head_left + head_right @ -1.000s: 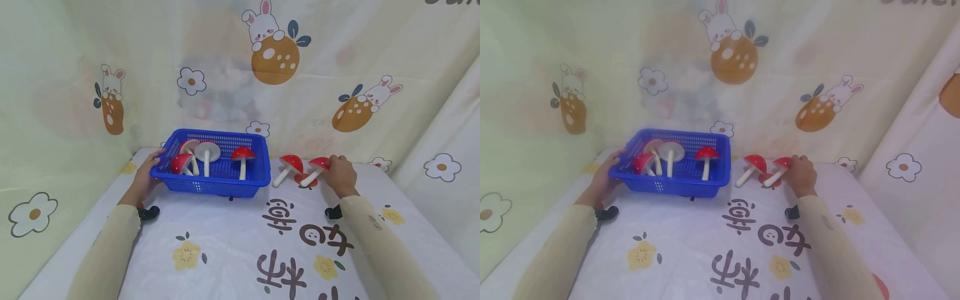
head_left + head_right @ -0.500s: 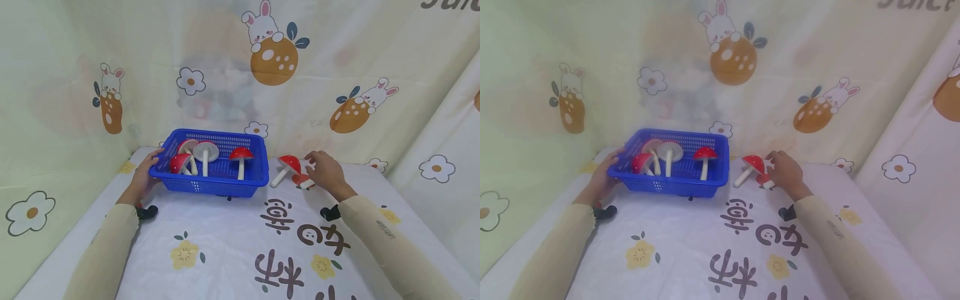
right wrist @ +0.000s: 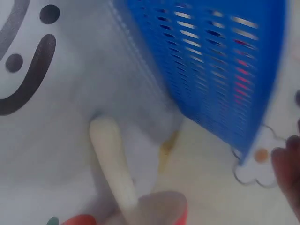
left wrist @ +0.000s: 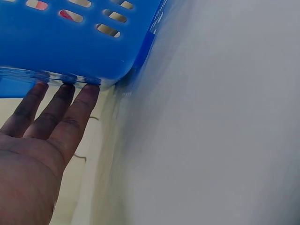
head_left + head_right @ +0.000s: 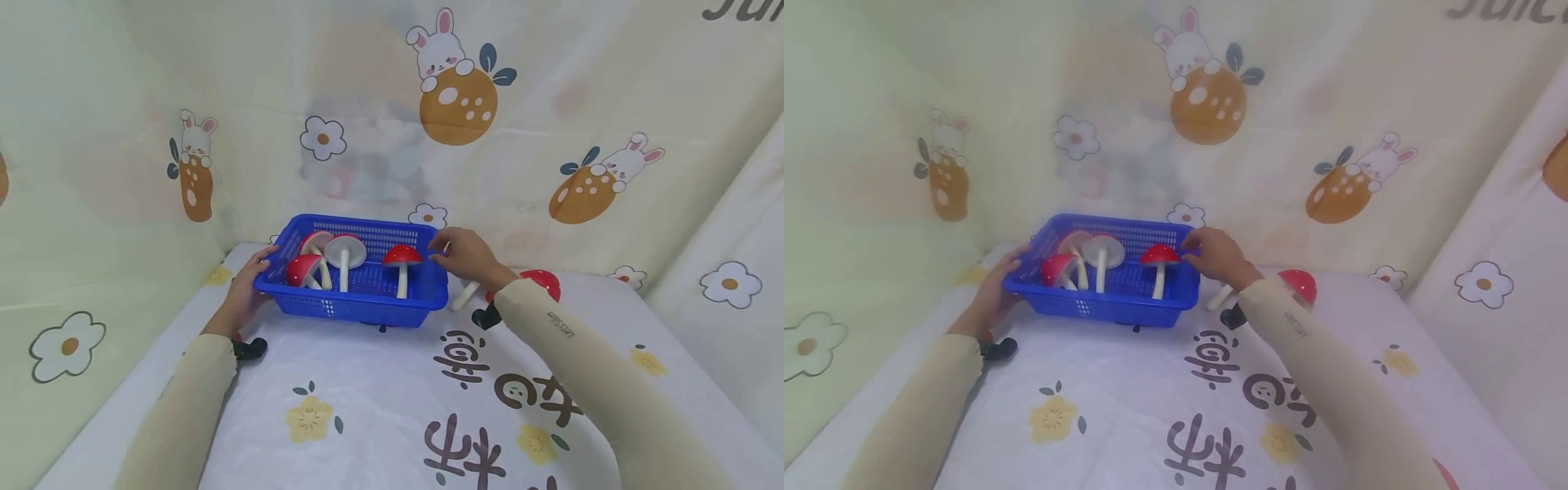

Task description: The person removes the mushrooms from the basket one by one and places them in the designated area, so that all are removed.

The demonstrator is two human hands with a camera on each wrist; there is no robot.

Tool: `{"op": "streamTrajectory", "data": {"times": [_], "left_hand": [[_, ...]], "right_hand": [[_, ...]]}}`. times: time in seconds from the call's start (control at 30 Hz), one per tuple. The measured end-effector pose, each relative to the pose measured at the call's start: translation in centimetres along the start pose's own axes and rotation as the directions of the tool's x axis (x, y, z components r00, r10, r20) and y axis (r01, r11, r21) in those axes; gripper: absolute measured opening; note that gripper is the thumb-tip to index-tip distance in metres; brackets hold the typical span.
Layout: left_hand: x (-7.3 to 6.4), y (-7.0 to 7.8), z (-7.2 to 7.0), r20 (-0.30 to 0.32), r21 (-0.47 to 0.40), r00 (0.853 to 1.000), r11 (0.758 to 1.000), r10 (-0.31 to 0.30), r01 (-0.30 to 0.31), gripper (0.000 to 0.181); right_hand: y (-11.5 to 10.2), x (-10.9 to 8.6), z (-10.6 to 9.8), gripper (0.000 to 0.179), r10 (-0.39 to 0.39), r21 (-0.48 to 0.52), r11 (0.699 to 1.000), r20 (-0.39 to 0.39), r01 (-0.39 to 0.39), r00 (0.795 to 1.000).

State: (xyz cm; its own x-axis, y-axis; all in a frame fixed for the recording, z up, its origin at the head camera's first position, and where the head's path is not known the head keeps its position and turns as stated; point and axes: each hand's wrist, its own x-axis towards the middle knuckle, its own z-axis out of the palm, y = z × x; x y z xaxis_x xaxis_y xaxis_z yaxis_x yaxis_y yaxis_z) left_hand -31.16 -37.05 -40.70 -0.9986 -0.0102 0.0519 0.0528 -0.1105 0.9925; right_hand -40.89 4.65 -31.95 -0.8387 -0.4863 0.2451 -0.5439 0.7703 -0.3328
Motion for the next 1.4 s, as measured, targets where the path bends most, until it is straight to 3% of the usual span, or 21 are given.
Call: {"op": "streamTrajectory", "data": {"times": [0.13, 0.47, 0.83, 1.23, 1.33, 1.4], "left_hand": [[0.2, -0.2, 0.4, -0.002, -0.003, 1.0, 1.0, -0.015, 0.015, 0.049], [1.0, -0.5, 1.2, -0.001, 0.01, 1.0, 1.0, -0.01, 0.01, 0.047], [1.3, -0.6, 0.8, -0.013, 0.035, 1.0, 0.999, -0.014, 0.015, 0.046], [1.0, -0.5, -0.2, -0.033, 0.032, 0.999, 0.999, -0.005, 0.006, 0.046], [0.9, -0.5, -0.4, -0.044, 0.023, 0.999, 1.0, -0.011, 0.012, 0.046], [0.8, -0.5, -0.5, -0.05, 0.02, 0.999, 1.0, -0.011, 0.012, 0.045]], "right_hand": [[-0.1, 1.3, 1.8, 0.024, -0.007, 0.012, 1.0, 0.036, 0.006, 0.999], [0.5, 3.1, 4.1, 0.015, 0.004, 0.0, 1.0, -0.012, -0.004, 1.0], [0.1, 4.7, 5.6, 0.019, 0.072, -0.161, 0.984, -0.001, -0.071, 0.997], [-1.3, 5.7, 6.0, 0.016, -0.028, -0.351, 0.936, -0.085, -0.004, 0.996], [-1.5, 5.8, 6.1, 0.018, -0.045, -0.359, 0.933, -0.103, 0.005, 0.994], [-1.5, 5.8, 6.1, 0.017, -0.043, -0.32, 0.948, -0.136, -0.003, 0.99]]}}
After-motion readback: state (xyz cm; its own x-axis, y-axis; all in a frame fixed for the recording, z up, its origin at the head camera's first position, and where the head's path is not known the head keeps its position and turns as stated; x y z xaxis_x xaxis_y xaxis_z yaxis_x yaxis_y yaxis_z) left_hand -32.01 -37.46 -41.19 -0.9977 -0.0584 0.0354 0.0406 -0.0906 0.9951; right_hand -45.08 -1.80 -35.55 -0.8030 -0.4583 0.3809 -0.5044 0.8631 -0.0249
